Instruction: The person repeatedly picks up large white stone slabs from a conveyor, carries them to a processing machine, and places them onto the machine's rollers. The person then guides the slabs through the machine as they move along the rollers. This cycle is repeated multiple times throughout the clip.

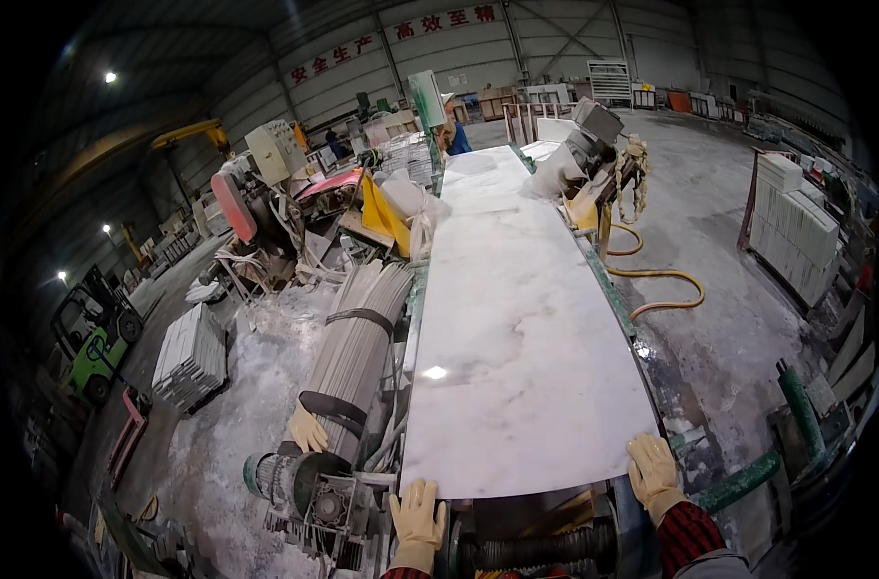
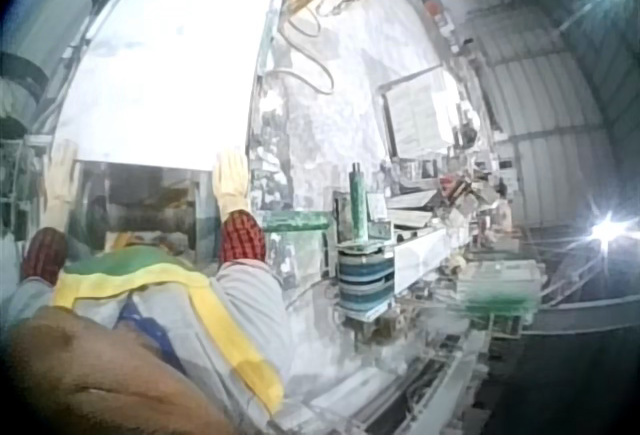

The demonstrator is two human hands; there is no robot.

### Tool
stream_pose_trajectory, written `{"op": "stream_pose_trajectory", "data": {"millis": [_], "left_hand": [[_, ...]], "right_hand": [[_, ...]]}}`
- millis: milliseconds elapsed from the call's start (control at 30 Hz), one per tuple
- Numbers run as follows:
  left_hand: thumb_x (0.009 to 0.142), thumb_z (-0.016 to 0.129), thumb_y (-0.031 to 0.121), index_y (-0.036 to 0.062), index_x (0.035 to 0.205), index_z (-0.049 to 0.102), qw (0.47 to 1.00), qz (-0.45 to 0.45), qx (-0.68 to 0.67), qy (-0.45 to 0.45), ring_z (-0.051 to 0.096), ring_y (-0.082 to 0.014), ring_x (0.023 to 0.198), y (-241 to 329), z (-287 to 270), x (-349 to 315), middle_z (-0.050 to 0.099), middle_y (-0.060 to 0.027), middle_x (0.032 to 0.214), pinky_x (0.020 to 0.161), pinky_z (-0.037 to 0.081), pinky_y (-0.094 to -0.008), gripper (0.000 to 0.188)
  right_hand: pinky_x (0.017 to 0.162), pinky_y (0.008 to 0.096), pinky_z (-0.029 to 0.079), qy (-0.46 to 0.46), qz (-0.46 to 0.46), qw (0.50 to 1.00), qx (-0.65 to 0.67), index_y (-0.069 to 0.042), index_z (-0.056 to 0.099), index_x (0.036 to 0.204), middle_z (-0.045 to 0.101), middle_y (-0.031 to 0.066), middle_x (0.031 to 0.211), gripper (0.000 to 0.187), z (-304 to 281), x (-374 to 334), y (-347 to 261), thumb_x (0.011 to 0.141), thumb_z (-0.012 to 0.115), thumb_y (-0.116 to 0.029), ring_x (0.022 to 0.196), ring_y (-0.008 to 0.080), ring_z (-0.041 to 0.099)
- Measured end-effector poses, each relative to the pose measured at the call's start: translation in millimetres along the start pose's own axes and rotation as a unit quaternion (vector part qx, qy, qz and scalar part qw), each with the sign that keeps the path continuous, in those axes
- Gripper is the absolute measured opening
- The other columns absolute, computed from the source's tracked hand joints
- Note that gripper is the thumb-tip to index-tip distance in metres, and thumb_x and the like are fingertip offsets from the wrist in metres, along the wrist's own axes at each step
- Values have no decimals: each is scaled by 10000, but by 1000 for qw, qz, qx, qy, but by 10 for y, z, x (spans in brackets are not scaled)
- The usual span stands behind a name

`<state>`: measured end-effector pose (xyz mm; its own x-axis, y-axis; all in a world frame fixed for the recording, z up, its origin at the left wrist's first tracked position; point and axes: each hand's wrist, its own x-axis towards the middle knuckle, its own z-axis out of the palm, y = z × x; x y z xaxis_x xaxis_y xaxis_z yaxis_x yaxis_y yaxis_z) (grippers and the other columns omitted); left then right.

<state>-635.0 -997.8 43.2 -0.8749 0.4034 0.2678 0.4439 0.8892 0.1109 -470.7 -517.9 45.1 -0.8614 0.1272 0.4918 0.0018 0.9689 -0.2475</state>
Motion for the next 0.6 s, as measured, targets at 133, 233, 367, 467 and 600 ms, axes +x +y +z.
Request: {"op": "stream_pose_trajectory", "data": {"millis": [133, 233, 367, 467, 600], "left_hand": [[987, 662, 357, 161, 1444, 562, 1000, 3, 1, -4, 483, -336, 1425, 27, -45, 18, 546, -120, 1505, 1183, 315, -647, 508], [982, 667, 353, 163, 1437, 565, 1000, 5, 8, -5, 490, -328, 1412, 40, -82, 13, 547, -113, 1493, 1175, 323, -636, 504], [982, 666, 350, 161, 1438, 560, 1000, 8, 14, 3, 491, -326, 1410, 37, -83, -12, 543, -110, 1494, 1176, 323, -628, 505], [983, 665, 351, 162, 1436, 562, 1000, 9, 15, 7, 488, -324, 1412, 32, -72, -23, 552, -113, 1487, 1178, 320, -625, 502], [979, 669, 349, 150, 1419, 579, 1000, 13, 7, 13, 484, -331, 1414, 30, -74, -31, 566, -122, 1471, 1181, 316, -621, 491]], "right_hand": [[1164, 594, 400, 7, -1, 1000, -12, -39, 657, 1327, 642, 250, 1394, 432, 45, -53, 41, 912, 678, -158, 1304, 463, 570], [1170, 595, 397, 1, 7, 1000, -8, -42, 663, 1322, 644, 248, 1394, 426, 34, -49, 28, 913, 676, -161, 1308, 461, 571], [1178, 596, 393, -5, 17, 1000, -1, -47, 672, 1317, 652, 244, 1385, 420, 6, -45, -4, 914, 676, -164, 1312, 459, 573], [1179, 596, 396, 1, 16, 1000, -7, -53, 676, 1321, 657, 241, 1382, 418, 14, -63, -5, 919, 676, -168, 1309, 458, 579], [1176, 597, 401, 13, 16, 1000, -19, -56, 675, 1329, 658, 240, 1384, 418, 56, -110, 19, 929, 677, -177, 1299, 457, 588]]}}
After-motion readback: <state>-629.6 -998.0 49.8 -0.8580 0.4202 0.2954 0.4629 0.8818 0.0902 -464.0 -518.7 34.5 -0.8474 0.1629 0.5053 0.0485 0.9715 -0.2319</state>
